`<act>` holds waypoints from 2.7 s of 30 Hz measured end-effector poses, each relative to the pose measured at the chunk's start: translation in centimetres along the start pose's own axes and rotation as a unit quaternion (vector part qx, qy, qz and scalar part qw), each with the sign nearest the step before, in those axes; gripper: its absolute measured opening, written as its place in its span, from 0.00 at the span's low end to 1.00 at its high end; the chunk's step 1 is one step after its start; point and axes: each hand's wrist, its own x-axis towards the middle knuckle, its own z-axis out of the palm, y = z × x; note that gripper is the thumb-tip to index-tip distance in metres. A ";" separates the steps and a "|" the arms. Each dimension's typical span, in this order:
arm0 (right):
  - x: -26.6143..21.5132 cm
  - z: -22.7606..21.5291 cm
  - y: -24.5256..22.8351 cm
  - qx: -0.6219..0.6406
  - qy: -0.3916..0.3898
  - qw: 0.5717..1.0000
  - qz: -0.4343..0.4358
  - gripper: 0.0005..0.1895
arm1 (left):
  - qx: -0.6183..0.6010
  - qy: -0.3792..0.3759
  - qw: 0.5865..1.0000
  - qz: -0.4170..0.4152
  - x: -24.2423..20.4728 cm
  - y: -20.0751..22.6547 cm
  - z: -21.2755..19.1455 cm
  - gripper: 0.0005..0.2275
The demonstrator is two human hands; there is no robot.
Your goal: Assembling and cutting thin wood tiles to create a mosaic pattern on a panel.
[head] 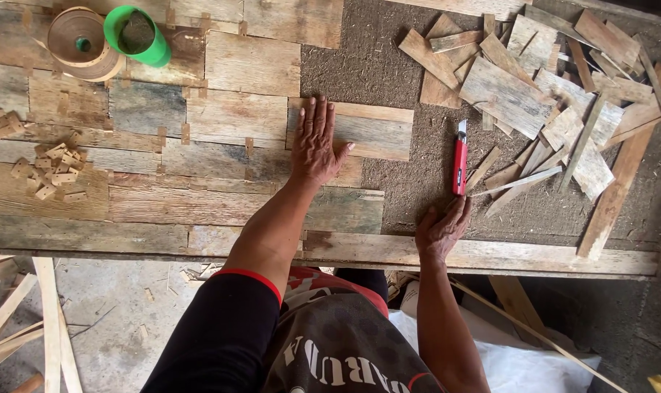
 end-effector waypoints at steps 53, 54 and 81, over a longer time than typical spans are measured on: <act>4.7 -3.0 3.5 0.069 -0.024 0.996 -0.059 0.42 | 0.042 -0.002 0.998 -0.035 -0.5 0.6 0.9 0.46; 5.1 -3.0 3.7 0.057 -0.011 0.995 -0.084 0.42 | 0.049 -0.003 0.998 -0.036 -0.4 0.7 0.9 0.46; 11.6 -1.2 5.0 0.069 -0.008 0.996 -0.061 0.24 | -0.079 0.070 0.977 -0.188 -22.3 -0.2 3.9 0.43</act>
